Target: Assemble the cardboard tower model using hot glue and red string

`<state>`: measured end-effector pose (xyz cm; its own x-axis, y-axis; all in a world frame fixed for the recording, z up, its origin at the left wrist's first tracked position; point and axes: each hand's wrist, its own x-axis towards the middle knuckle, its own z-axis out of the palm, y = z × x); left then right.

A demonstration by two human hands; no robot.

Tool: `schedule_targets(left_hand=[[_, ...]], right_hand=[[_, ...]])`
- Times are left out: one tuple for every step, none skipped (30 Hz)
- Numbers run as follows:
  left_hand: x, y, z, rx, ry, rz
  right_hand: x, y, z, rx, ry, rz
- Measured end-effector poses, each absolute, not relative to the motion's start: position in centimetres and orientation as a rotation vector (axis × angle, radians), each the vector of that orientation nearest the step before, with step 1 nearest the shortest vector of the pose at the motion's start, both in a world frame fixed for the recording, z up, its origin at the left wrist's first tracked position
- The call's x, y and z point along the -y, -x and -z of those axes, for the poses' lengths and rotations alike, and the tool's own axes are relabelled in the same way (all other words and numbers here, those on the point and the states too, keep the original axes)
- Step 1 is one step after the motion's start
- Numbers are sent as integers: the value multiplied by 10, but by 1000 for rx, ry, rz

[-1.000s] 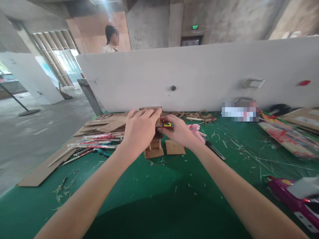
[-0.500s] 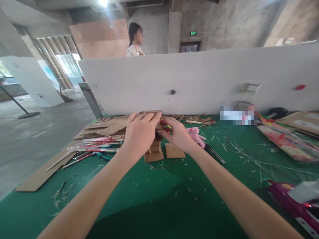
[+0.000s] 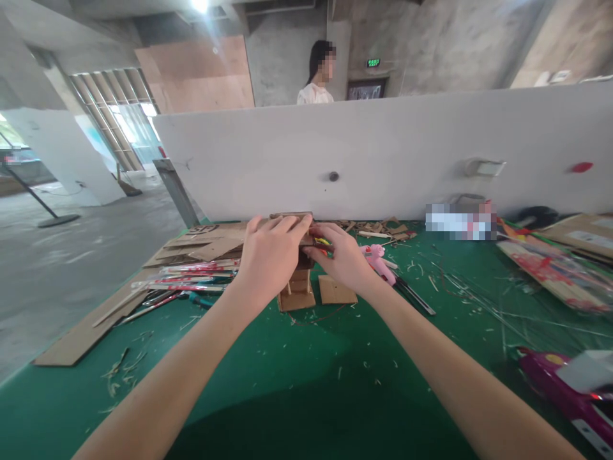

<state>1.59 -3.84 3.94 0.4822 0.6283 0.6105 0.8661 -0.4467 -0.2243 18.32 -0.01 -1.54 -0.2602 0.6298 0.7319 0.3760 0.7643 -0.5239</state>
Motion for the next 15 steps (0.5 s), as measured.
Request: schedule_targets(left_hand=[[39, -15, -41, 1239, 2232, 620], [39, -14, -43, 1247, 2255, 633], [39, -12, -46, 1262, 2282, 654], [39, -10, -48, 1282, 2309, 684], [38, -8, -50, 1302, 2333, 728], [38, -6, -52, 1319, 2353, 784], [36, -3, -54, 1329, 2368, 858], [35, 0, -55, 1331, 2381, 944], [33, 2, -56, 1330, 2389, 1036], [32, 5, -57, 1331, 2384, 1130], [30, 8, -58, 1341, 2362, 1221], [27, 11, -59, 1354, 2323, 1304], [25, 14, -60, 1365, 2274, 1378], [23, 17, -60, 1369, 2224, 1444], [21, 20, -61, 1365, 2186, 1502]], right_hand=[[0, -183, 15, 1886, 774, -278], [0, -183, 15, 1891, 778, -261], [0, -184, 15, 1895, 783, -249], [0, -184, 15, 1898, 790, -243], [0, -184, 15, 1903, 796, -241], [0, -184, 15, 1910, 800, -242], [0, -184, 15, 1915, 803, -240], [1, -184, 14, 1918, 805, -233], [1, -184, 14, 1919, 806, -225], [1, -184, 14, 1921, 807, -217], [1, -184, 14, 1920, 809, -212], [1, -184, 14, 1918, 811, -211], [1, -184, 14, 1914, 814, -210], [2, -184, 14, 1912, 817, -212], [2, -184, 14, 1912, 823, -214]])
